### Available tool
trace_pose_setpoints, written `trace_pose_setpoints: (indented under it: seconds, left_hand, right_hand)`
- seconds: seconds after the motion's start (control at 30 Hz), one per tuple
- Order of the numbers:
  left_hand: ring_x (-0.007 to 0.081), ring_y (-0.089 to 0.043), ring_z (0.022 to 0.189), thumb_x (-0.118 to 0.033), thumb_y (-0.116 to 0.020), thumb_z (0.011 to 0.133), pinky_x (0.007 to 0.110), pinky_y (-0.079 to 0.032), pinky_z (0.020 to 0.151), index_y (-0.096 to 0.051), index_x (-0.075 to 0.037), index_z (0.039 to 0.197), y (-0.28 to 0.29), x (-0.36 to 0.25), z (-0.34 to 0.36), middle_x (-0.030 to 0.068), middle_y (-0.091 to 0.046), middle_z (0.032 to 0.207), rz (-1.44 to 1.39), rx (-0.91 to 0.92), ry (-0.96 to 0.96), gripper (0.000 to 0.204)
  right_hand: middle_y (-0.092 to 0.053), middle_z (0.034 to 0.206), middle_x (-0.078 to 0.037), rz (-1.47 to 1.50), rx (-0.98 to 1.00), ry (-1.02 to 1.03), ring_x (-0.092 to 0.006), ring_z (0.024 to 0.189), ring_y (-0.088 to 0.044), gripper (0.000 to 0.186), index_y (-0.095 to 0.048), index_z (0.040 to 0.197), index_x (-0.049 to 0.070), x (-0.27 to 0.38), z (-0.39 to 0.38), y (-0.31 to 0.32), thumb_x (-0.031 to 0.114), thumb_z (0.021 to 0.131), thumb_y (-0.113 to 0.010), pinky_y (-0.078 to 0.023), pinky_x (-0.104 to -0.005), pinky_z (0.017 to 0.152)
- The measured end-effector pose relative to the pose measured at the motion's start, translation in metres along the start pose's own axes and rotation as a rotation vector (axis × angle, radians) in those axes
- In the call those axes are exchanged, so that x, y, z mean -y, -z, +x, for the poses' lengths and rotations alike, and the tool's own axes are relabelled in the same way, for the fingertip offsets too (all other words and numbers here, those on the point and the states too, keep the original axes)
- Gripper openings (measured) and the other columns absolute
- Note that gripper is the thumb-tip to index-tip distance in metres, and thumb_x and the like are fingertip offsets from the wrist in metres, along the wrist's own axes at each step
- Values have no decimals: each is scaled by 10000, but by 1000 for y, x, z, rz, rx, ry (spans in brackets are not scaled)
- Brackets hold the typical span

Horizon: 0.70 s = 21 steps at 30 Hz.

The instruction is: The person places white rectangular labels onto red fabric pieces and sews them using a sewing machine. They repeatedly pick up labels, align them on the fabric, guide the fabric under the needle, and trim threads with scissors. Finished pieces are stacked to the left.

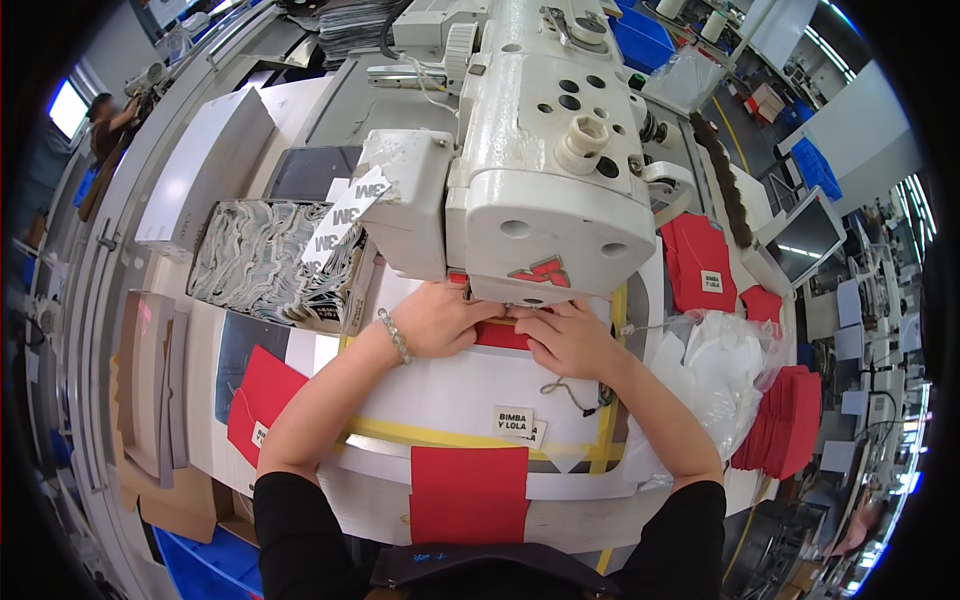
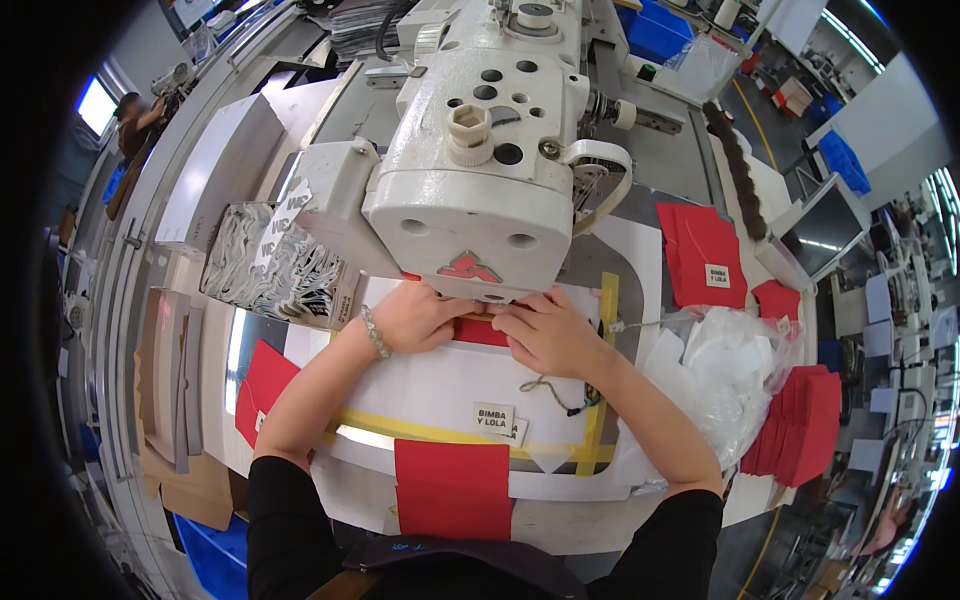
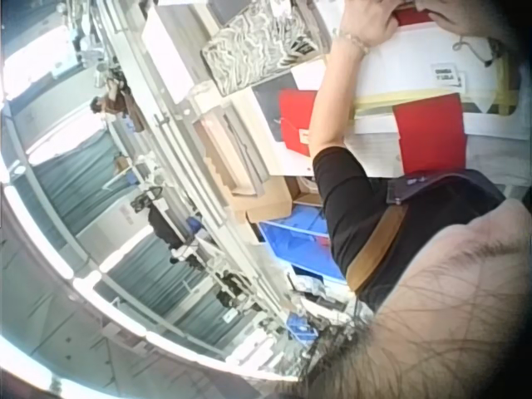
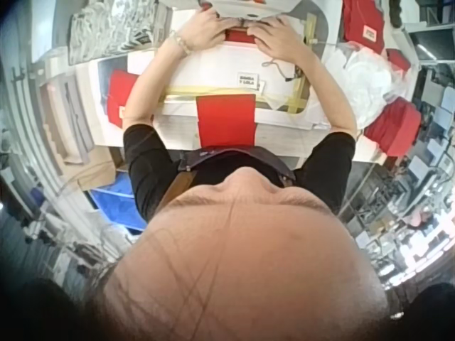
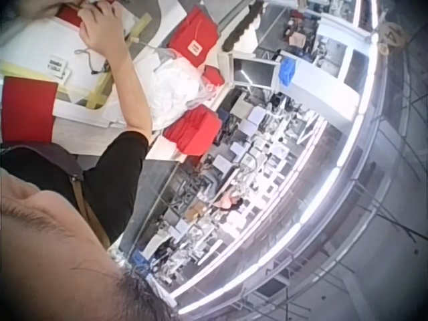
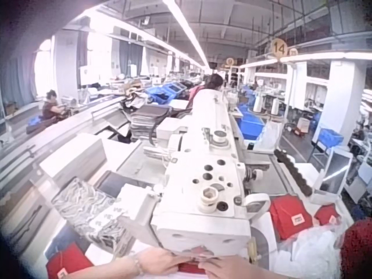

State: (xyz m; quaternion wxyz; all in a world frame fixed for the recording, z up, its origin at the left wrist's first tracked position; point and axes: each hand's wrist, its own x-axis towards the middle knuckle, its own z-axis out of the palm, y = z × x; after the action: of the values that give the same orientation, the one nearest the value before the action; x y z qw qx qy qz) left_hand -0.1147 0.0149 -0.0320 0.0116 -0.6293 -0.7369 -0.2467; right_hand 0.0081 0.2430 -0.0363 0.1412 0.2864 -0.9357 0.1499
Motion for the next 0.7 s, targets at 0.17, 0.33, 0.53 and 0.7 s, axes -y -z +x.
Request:
trace_pose_setpoints:
  seconds: [0.17, 0.33, 0.53, 0.7]
  left_hand:
    - [256, -574, 1022, -105, -625, 762, 409, -441, 879, -676, -140, 1062, 2, -1, -4, 50, -656, 1060, -20, 35, 29, 306]
    - [209, -665, 833, -136, -709, 768, 366, -488, 743, -710, -139, 1026, -4, 5, -18, 30, -701, 902, 152, -136, -33, 258]
    - [170, -662, 825, -175, -754, 747, 351, -483, 752, -741, -121, 919, 2, 3, -16, 8, -703, 854, 212, -217, -73, 180]
    - [160, -662, 805, -180, -754, 748, 336, -488, 745, -743, -125, 917, -1, 4, -18, -1, -706, 856, 229, -178, -70, 178]
  right_hand:
    - [-653, 1191, 38, -28, 6, 28, -165, 1082, -539, 240, -637, 1003, 141, 0, -1, 0, 130, 765, -667, -371, -363, 888]
    - [-634, 1254, 35, -66, 36, 43, -165, 1091, -529, 269, -647, 1000, 144, 1, -3, 0, 126, 733, -672, -368, -356, 888]
    - [-628, 1266, 26, -63, 36, 55, -163, 1113, -525, 273, -651, 999, 141, 1, -3, 2, 121, 728, -673, -369, -351, 895]
    - [-635, 1250, 22, -56, 28, 57, -166, 1120, -528, 263, -656, 992, 139, 3, -2, 3, 118, 730, -670, -370, -348, 899]
